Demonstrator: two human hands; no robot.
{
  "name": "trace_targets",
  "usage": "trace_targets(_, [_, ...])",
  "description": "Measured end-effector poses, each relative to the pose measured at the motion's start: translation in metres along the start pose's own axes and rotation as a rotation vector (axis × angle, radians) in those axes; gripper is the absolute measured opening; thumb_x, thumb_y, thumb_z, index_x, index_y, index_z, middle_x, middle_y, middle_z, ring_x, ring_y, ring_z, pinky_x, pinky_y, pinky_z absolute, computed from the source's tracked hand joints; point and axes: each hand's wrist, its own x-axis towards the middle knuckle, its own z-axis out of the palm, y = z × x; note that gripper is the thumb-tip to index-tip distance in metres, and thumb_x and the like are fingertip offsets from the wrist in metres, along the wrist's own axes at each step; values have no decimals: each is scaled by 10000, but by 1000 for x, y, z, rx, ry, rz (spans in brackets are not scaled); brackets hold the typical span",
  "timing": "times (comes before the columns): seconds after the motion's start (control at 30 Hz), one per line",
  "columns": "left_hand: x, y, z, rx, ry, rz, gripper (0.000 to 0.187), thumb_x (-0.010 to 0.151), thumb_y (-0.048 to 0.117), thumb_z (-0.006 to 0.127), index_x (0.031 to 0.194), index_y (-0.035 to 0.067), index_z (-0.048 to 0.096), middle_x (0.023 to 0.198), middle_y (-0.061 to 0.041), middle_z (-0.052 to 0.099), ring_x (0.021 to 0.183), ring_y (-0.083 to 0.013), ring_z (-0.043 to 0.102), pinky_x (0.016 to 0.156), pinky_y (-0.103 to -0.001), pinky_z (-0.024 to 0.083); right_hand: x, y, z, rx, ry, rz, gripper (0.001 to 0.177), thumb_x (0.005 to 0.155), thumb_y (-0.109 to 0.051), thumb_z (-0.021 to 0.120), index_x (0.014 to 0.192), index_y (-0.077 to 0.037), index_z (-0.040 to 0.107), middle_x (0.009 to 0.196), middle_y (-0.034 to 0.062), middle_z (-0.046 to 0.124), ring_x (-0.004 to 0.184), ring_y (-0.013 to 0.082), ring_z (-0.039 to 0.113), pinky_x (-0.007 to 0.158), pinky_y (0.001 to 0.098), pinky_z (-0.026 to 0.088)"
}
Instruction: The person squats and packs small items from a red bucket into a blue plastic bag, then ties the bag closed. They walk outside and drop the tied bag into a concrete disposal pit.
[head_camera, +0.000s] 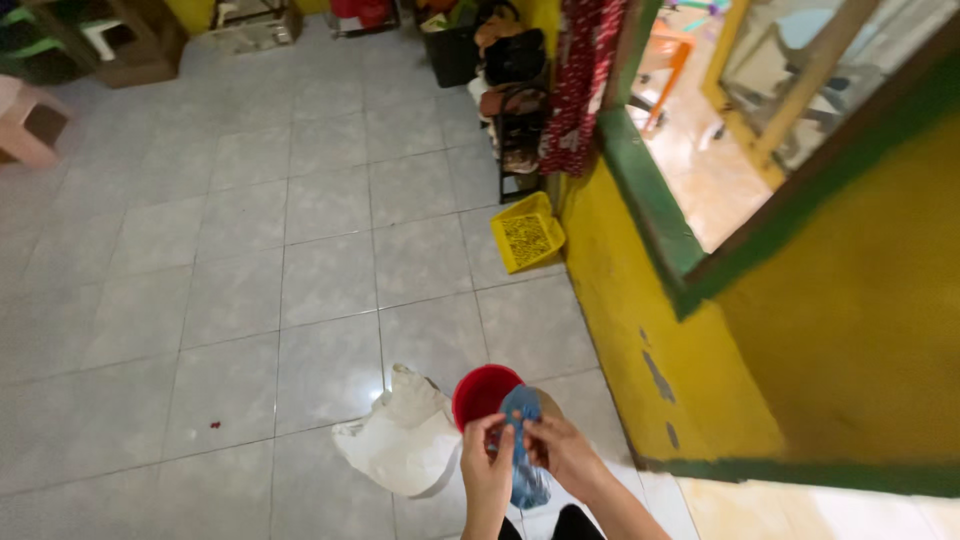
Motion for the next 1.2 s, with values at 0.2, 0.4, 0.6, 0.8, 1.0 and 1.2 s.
trace_targets(0.2, [-64, 86, -21, -439, -202, -288, 248, 999, 204, 678, 1107, -19, 673, 918, -54, 681, 780, -123, 592, 674, -266, 480, -127, -53, 53, 284, -51, -111, 418, 958, -177, 494, 1374, -149, 529, 742, 40, 605, 644, 167, 576, 648, 310, 488])
trace_targets(0.4, [-91, 157, -7, -489, -350, -195, 359, 1004, 159, 623, 1334, 21, 596, 1088, -52, 676, 906, -90, 609, 784, -266, 501, -196, -54, 68, 392, 6, -225, 396, 983, -199, 498, 1377, -153, 501, 767, 30, 601, 676, 164, 573, 684, 315, 484])
trace_targets(0.6, [-111, 209, 24, -372, -593, -126, 390, 1021, 129, 578, 1395, 20, 584, 1171, -40, 652, 784, -79, 584, 638, -253, 509, -244, -43, 49, 428, 51, -276, 432, 944, -193, 498, 1370, -236, 561, 765, -11, 584, 702, 131, 557, 723, 298, 480])
trace_targets(0.8, [-178, 240, 70, -134, -766, -4, 348, 1000, 125, 610, 1335, 34, 622, 1001, -38, 690, 752, -95, 600, 640, -268, 532, -311, -10, -11, 405, 254, -448, 284, 1064, -282, 490, 1227, -60, 561, 807, 18, 584, 724, 152, 555, 693, 322, 468])
trace_targets(1.0, [-257, 252, 151, 230, -891, 327, 303, 898, 125, 760, 1175, 28, 685, 904, -76, 743, 798, -164, 675, 693, -330, 542, -405, 23, -81, 367, 465, -626, 319, 1048, -224, 488, 1295, -72, 618, 879, 8, 618, 775, 119, 578, 718, 300, 484])
trace_targets(1.2, [-347, 247, 244, -79, -1163, -78, 357, 959, 116, 650, 1311, 55, 647, 1020, -90, 739, 901, -149, 708, 765, -312, 603, -485, 21, -151, 376, 663, -793, 295, 1023, -173, 490, 1277, -59, 587, 1105, 4, 669, 1006, 110, 619, 858, 303, 501])
